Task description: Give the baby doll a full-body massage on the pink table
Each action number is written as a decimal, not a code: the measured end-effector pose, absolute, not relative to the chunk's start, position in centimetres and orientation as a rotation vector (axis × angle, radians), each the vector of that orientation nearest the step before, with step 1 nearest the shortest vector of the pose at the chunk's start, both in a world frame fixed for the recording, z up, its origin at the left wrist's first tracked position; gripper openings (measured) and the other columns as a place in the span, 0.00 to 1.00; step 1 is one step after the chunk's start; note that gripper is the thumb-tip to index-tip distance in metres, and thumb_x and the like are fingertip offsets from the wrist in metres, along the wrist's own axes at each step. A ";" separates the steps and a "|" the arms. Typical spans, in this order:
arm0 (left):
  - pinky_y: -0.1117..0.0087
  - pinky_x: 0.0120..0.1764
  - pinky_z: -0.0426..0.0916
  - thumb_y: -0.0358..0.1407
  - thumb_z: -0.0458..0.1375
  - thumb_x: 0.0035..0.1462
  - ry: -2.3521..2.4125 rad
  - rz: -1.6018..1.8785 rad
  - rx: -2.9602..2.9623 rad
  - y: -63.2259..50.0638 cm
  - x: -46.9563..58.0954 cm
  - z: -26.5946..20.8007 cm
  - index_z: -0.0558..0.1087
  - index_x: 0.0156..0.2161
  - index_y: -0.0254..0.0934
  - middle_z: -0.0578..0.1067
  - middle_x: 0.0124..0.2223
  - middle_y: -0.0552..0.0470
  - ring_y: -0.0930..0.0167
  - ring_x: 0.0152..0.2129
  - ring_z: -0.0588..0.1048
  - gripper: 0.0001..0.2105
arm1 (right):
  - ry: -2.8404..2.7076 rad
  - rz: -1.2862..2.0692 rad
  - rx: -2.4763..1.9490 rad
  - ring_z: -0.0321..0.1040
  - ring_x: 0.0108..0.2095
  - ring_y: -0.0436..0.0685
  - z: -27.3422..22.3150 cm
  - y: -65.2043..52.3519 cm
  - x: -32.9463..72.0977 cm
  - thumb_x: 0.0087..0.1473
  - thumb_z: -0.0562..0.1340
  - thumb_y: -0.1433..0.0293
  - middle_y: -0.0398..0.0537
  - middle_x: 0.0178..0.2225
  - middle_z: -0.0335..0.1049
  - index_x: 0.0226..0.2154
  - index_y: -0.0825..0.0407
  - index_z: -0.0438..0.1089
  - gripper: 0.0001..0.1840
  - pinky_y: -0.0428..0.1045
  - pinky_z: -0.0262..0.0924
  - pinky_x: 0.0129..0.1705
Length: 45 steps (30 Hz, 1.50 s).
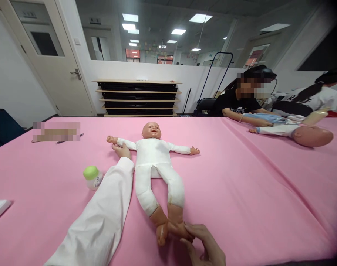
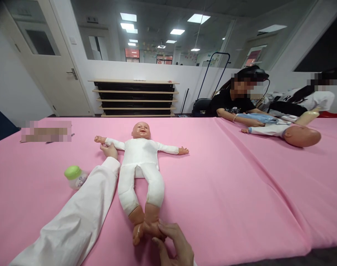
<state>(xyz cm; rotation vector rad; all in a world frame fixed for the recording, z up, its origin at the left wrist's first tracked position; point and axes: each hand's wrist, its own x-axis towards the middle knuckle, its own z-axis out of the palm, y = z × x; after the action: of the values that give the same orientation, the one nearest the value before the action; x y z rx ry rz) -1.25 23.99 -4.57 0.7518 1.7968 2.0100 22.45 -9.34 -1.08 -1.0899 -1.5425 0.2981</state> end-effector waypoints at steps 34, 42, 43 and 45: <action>0.67 0.46 0.66 0.29 0.52 0.51 1.721 1.984 1.335 22.8 -0.3 -3.4 0.54 0.59 0.39 0.64 0.51 0.42 0.67 0.45 0.69 0.29 | -1.618 0.187 -1.106 0.68 0.27 0.51 5.5 -0.3 23.8 0.49 0.62 0.71 0.45 0.26 0.69 0.30 0.53 0.67 0.04 0.47 0.67 0.29; 0.60 0.52 0.60 0.28 0.52 0.50 1.951 1.982 0.902 22.9 -1.4 -3.9 0.56 0.56 0.30 0.65 0.51 0.36 0.61 0.50 0.66 0.25 | -1.626 0.256 -1.179 0.71 0.30 0.53 0.3 -8.4 23.3 0.50 0.61 0.73 0.46 0.29 0.71 0.37 0.50 0.66 0.10 0.46 0.69 0.32; 0.58 0.52 0.59 0.29 0.52 0.50 2.008 1.960 0.890 22.7 -1.4 -3.7 0.57 0.55 0.29 0.65 0.50 0.34 0.59 0.51 0.64 0.25 | -1.609 0.269 -1.199 0.71 0.30 0.53 -0.4 -9.0 23.0 0.50 0.61 0.73 0.46 0.29 0.71 0.37 0.50 0.66 0.10 0.45 0.69 0.31; 0.52 0.53 0.56 0.31 0.54 0.49 2.086 1.919 0.839 22.3 -1.2 -3.4 0.56 0.55 0.28 0.63 0.51 0.31 0.54 0.53 0.62 0.26 | -1.544 0.277 -1.257 0.71 0.30 0.52 -1.5 -10.1 22.4 0.49 0.62 0.71 0.46 0.29 0.71 0.36 0.49 0.67 0.09 0.43 0.69 0.31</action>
<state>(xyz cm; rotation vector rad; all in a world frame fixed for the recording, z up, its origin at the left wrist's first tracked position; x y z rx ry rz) -1.17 22.30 -3.40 0.8389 2.0860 1.9194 22.38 -10.08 -1.53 -1.2573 -1.5437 0.2768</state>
